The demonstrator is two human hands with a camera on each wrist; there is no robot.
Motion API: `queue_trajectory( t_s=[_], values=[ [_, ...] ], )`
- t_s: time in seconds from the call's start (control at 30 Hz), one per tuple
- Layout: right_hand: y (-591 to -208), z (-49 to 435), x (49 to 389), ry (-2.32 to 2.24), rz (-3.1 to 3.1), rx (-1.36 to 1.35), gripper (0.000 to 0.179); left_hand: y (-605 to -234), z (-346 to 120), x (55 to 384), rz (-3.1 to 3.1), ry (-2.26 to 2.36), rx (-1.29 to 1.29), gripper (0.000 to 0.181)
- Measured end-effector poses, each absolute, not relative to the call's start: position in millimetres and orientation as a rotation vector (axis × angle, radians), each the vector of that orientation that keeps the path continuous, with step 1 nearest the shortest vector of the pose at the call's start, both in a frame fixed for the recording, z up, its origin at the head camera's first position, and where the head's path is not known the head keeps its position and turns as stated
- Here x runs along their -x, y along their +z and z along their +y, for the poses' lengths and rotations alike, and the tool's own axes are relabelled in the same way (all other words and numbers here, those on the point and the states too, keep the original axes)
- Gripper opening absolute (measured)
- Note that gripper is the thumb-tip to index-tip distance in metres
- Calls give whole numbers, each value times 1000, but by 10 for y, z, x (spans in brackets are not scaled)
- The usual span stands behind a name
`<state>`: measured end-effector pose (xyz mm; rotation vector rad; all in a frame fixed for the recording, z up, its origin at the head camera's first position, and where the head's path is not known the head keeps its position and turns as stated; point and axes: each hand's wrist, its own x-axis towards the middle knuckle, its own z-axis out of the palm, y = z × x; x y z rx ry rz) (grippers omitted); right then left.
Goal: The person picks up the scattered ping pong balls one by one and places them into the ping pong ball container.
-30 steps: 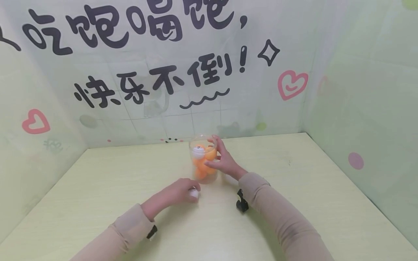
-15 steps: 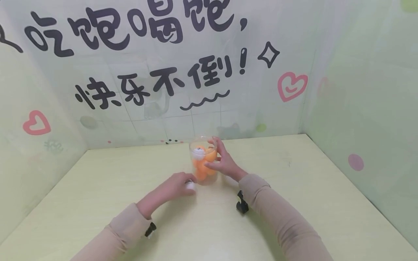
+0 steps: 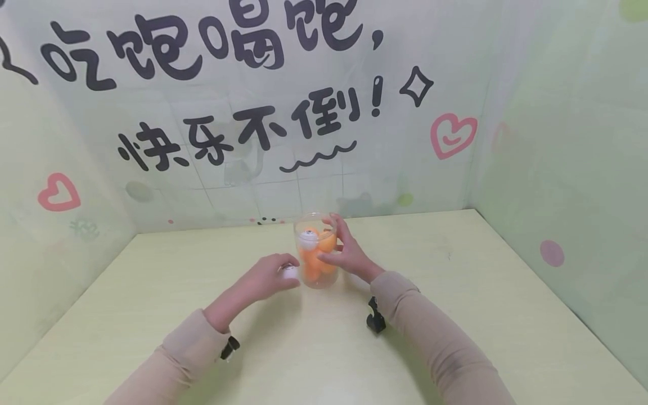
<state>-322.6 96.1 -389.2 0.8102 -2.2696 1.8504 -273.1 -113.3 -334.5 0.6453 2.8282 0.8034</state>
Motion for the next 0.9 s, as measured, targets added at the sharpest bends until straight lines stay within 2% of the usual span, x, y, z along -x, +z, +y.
queue_trajectory(
  t_s=[0.4, 0.9],
  values=[
    [-3671, 893, 3017, 1845, -2315, -766, 82, -3107, -1116, 2757, 2907, 853, -640, 34],
    [-3656, 888, 3003, 1851, -2327, -749, 79, -2842, -1098, 2798, 2975, 945, -645, 37]
  ],
)
